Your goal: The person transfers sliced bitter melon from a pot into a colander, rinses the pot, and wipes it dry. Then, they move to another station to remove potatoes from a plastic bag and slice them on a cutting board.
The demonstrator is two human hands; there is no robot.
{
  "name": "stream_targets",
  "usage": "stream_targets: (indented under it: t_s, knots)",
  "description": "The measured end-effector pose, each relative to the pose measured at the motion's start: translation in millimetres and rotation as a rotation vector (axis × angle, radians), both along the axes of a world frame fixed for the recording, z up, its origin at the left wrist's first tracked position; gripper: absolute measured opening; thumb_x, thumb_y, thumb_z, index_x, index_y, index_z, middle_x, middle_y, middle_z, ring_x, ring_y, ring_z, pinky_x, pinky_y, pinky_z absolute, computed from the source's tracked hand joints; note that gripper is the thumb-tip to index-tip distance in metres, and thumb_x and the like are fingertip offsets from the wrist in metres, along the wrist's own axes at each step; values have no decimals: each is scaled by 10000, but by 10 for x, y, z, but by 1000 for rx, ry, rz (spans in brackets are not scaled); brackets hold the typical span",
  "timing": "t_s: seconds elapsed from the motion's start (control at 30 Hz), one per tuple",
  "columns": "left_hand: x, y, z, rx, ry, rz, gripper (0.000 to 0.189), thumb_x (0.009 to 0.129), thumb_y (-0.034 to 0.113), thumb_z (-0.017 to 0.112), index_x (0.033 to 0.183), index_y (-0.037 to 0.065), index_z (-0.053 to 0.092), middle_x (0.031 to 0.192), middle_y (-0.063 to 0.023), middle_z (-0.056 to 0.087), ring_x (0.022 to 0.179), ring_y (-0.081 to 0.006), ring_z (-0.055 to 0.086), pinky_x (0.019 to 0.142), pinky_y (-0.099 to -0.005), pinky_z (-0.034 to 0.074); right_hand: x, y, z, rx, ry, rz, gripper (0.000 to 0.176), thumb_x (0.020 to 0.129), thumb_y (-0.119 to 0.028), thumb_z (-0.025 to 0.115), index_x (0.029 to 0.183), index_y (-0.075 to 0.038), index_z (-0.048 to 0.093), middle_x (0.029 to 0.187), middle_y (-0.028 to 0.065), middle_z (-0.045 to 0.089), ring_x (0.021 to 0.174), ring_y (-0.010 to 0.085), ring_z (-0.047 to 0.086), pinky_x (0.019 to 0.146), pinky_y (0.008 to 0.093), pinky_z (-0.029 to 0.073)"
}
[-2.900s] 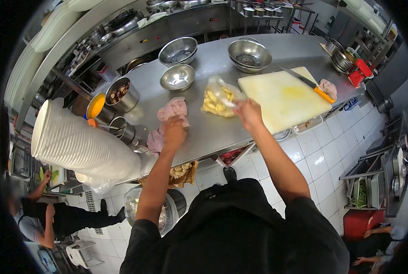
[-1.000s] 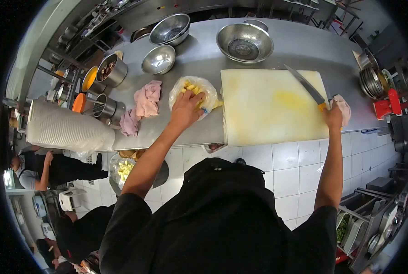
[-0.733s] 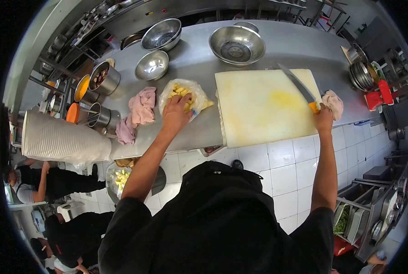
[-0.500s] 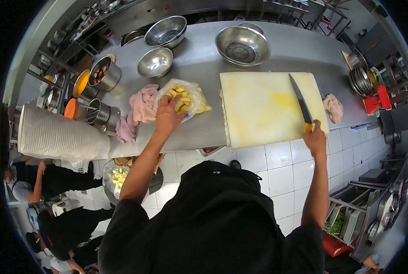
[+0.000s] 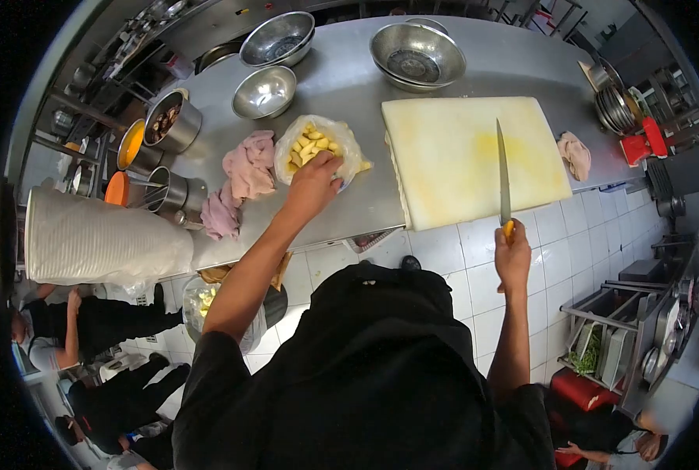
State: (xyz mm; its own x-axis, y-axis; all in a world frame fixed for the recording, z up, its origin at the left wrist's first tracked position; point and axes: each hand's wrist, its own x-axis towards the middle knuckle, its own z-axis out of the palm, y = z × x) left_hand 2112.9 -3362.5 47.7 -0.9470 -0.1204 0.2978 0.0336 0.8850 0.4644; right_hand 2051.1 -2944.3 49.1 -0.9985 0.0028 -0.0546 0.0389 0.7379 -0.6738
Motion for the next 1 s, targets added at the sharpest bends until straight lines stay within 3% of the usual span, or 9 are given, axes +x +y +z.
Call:
stream_targets:
  t_s: [0.1,0.23,0.53,0.63,0.73,0.77,0.83,0.93,1.0]
  knots:
    - [-48,80,25,7,-58,62,459,746,66,744,1194,57,646,1024,-133,618,978,-318,642,849,-423,527,263,-264,188,-126,-98,-23,392,982,-158,612,1320,23,533,745,79,588,664,125,526,629,300,460]
    - [-176,173,-144,-96,-20,145,504,736,85,760,1214,53,605,1046,-165,608,970,-351,632,849,-446,516,440,-384,204,-174,-163,-25,403,985,-167,621,1337,4,523,683,36,533,611,107,477,579,292,428]
    - [-207,290,-181,97,-107,375,424,725,122,768,1098,31,589,1084,-204,601,996,-395,615,865,-468,498,383,-302,165,-116,-179,93,410,969,-184,629,1346,-52,534,607,77,550,546,158,521,544,341,445]
    - [-256,332,-213,101,-63,433,363,687,112,773,1006,38,617,1013,-178,657,954,-374,650,846,-446,508,280,-214,175,-94,-193,188,446,967,-181,627,1376,-45,514,602,105,578,547,186,577,563,350,475]
    - [-265,319,-151,142,-127,418,380,695,128,772,1025,34,611,939,-156,658,918,-356,655,836,-440,508,159,-117,212,-82,-185,292,462,961,-168,633,1382,-28,506,607,114,590,554,200,624,568,360,501]
    - [-281,301,-123,172,-156,424,377,684,131,774,1011,35,612,911,-152,664,899,-356,660,820,-438,511,128,-129,351,-104,-288,311,524,967,-132,609,1458,-39,452,683,70,617,533,137,582,520,303,495]
    - [-327,264,-71,234,-215,437,373,664,138,777,983,39,613,855,-144,676,859,-354,671,788,-432,519,49,-107,472,-150,-339,339,535,954,-131,627,1448,-23,452,687,102,632,520,176,612,525,326,514]
    - [-377,244,-153,304,-136,460,373,642,143,773,960,40,610,818,-151,682,830,-354,678,749,-422,527,-117,20,420,-178,-392,409,557,949,-125,625,1459,-11,433,717,118,648,514,190,626,517,327,522]
    - [-406,227,-181,219,-203,481,374,628,151,777,944,37,615,839,-155,688,835,-353,679,749,-423,528,-219,93,389,-191,-416,444,563,950,-119,616,1467,-6,422,734,117,653,514,184,625,511,320,521]
